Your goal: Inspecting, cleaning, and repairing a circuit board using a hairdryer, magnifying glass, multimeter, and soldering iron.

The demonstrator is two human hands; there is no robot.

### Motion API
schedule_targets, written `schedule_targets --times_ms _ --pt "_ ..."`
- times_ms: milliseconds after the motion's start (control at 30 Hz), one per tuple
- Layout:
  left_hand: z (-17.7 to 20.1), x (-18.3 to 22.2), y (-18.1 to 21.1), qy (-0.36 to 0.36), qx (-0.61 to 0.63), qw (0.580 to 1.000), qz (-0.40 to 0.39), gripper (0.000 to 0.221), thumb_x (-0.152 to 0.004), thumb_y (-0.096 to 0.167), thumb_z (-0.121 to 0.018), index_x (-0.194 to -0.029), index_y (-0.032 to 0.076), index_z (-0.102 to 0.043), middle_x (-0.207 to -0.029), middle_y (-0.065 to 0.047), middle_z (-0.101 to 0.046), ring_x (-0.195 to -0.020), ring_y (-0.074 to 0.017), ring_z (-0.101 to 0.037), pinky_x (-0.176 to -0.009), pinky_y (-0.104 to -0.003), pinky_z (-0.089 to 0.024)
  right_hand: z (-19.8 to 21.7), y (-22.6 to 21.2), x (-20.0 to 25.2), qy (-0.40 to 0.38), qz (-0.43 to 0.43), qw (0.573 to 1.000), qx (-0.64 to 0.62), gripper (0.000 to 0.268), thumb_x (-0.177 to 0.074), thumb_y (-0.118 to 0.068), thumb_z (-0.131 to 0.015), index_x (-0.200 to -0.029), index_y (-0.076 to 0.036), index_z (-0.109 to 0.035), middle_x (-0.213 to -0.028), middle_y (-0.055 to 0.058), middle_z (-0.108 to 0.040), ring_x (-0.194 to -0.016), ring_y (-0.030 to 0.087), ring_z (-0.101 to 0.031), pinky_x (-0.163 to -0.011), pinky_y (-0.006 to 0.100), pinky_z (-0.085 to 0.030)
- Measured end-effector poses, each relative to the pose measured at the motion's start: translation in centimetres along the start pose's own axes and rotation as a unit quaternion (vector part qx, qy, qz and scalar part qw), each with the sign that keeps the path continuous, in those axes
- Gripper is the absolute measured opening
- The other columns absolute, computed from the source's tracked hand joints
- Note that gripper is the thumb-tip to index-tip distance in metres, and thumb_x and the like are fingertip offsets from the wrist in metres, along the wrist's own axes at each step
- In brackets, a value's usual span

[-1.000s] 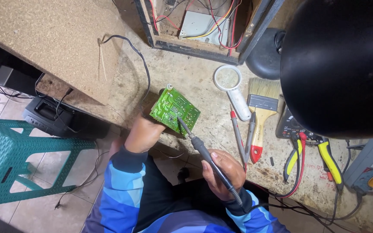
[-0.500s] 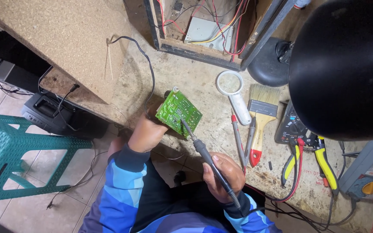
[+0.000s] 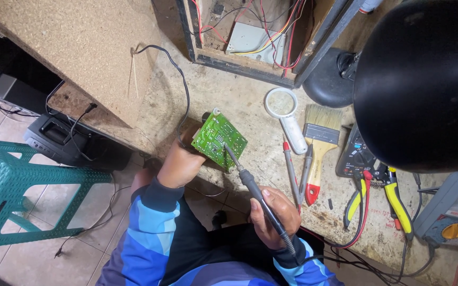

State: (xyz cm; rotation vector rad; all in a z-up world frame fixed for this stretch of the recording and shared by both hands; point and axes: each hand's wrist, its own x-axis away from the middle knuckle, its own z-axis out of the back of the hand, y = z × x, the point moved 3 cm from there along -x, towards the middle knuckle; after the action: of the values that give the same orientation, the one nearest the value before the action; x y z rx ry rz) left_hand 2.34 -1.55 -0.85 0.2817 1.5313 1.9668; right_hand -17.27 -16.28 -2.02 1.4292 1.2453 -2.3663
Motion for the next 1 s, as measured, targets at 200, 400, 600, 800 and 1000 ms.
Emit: schedule_targets --times_ms 200,400,600,800,1000 --pt "0.0 0.0 0.2 0.000 0.021 1.000 0.019 0.026 -0.093 0.007 -0.070 -0.119 0.006 -0.067 -0.117 -0.014 -0.074 -0.114 -0.0275 -0.071 -0.101 -0.039 -0.056 0.0 0.2 0.1 0.004 0.000 1.000 0.005 0.026 -0.094 -0.005 -0.070 -0.117 0.002 -0.059 -0.091 0.022 -0.069 -0.080 0.037 -0.075 -0.075 0.041 -0.068" --pt "0.0 0.2 -0.9 0.010 0.000 1.000 0.027 0.023 -0.093 0.004 -0.068 -0.115 0.006 -0.068 -0.113 -0.014 -0.075 -0.110 -0.0279 -0.072 -0.099 -0.039 -0.057 -0.1 0.2 0.2 0.000 0.001 1.000 0.015 0.025 -0.094 -0.006 -0.069 -0.114 0.003 -0.059 -0.091 0.021 -0.069 -0.081 0.038 -0.076 -0.075 0.041 -0.068" --pt "-0.1 0.1 -0.9 0.018 -0.011 0.998 0.054 0.017 -0.093 0.006 -0.068 -0.110 0.007 -0.069 -0.108 -0.012 -0.076 -0.105 -0.0256 -0.072 -0.093 -0.038 -0.058 0.0 0.4 0.4 0.000 -0.008 1.000 0.023 0.025 -0.094 -0.006 -0.070 -0.115 0.002 -0.059 -0.092 0.022 -0.069 -0.082 0.037 -0.076 -0.077 0.040 -0.068" --pt "-0.1 -0.1 -0.8 0.028 -0.023 0.996 0.082 0.011 -0.094 0.008 -0.068 -0.105 0.009 -0.069 -0.101 -0.010 -0.076 -0.099 -0.0230 -0.073 -0.086 -0.036 -0.058 0.1 0.5 0.6 0.001 -0.016 0.999 0.027 0.026 -0.093 -0.007 -0.071 -0.116 0.001 -0.059 -0.093 0.022 -0.070 -0.083 0.036 -0.076 -0.079 0.040 -0.068" --pt "-0.2 0.2 -1.6 0.040 -0.043 0.994 0.096 0.012 -0.093 0.005 -0.065 -0.102 0.010 -0.070 -0.098 -0.009 -0.078 -0.096 -0.0219 -0.074 -0.080 -0.035 -0.058 0.1 0.5 0.6 0.002 -0.021 0.999 0.035 0.027 -0.094 -0.007 -0.070 -0.117 0.000 -0.059 -0.100 0.024 -0.072 -0.091 0.035 -0.079 -0.081 0.036 -0.068"
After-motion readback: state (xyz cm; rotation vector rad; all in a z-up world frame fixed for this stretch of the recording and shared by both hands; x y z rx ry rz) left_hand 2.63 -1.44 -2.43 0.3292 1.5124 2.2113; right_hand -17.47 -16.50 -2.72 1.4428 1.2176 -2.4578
